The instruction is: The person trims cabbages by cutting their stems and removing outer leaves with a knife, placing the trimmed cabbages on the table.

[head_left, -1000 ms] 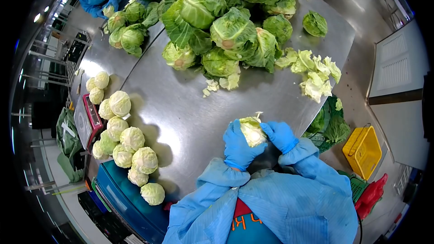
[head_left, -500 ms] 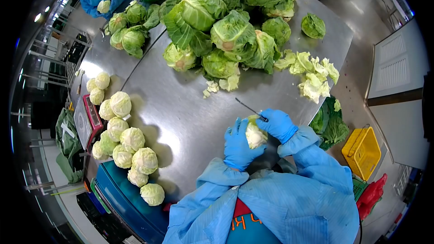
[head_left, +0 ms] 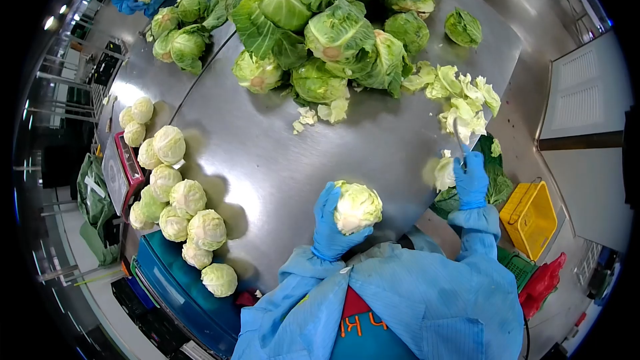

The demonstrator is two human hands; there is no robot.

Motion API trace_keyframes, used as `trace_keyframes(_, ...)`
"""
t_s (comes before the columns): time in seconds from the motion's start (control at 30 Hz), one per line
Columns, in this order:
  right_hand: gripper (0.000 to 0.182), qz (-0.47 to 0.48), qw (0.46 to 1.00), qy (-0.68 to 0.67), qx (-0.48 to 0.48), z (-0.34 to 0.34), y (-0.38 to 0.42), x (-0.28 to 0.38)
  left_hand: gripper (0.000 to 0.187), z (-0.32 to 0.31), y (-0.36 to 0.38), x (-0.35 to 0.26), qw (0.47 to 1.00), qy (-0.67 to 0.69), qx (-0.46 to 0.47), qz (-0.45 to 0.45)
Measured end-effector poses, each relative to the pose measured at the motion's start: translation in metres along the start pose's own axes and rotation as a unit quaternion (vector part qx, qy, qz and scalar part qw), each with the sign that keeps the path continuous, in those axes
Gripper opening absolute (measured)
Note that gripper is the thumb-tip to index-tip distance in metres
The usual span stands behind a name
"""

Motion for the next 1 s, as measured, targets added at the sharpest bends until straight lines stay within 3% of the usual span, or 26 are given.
trace_keyframes(0.07,0.033,-0.016,0.969,-0.211,0.125,-0.016,0.006,0.027,0.102,0.002,-0.001,-0.001,1.000,-0.009,0.010,0.015)
trace_keyframes(0.13,0.043,0.027,0.914,-0.318,0.250,-0.035,0.021,0.076,0.101,0.002,-0.005,-0.007,0.999,-0.023,0.019,0.019)
trace_keyframes(0.2,0.050,0.125,0.895,-0.285,0.319,-0.039,0.029,0.112,0.103,0.002,-0.011,-0.019,0.996,-0.085,0.025,0.013)
trace_keyframes(0.3,0.054,0.147,0.903,-0.257,0.312,-0.062,0.043,0.112,0.103,0.002,-0.010,-0.020,0.994,-0.105,0.025,0.015)
trace_keyframes(0.5,0.040,0.147,0.935,-0.228,0.230,-0.061,0.057,0.110,0.103,-0.005,-0.014,-0.015,0.996,-0.092,0.023,0.001)
trace_keyframes(0.6,0.036,0.105,0.933,-0.217,0.266,-0.066,0.056,0.102,0.103,-0.004,-0.014,-0.019,0.994,-0.105,0.025,0.007)
trace_keyframes(0.7,0.032,0.050,0.896,-0.322,0.301,-0.072,0.051,0.088,0.103,-0.003,-0.016,-0.022,0.993,-0.111,0.027,0.005)
trace_keyframes(0.8,0.028,0.113,0.939,-0.278,0.167,-0.052,0.041,0.128,0.102,-0.003,-0.017,-0.021,0.993,-0.117,0.023,0.003)
trace_keyframes(0.9,0.028,0.154,0.944,-0.220,0.191,-0.058,0.054,0.124,0.101,-0.008,-0.015,-0.014,0.995,-0.103,0.009,0.009)
trace_keyframes(1.0,0.033,0.120,0.933,-0.235,0.244,-0.049,0.058,0.122,0.099,-0.010,-0.013,-0.013,0.995,-0.100,0.000,0.028)
Point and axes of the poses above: each hand's wrist, its own y-axis away from the middle knuckle, its own z-axis out of the back of the hand, x = y × z, the point moved 2 cm from there along -y, towards the middle knuckle, and after that the axes turned 7 degrees about z, right-handed, at the moved point
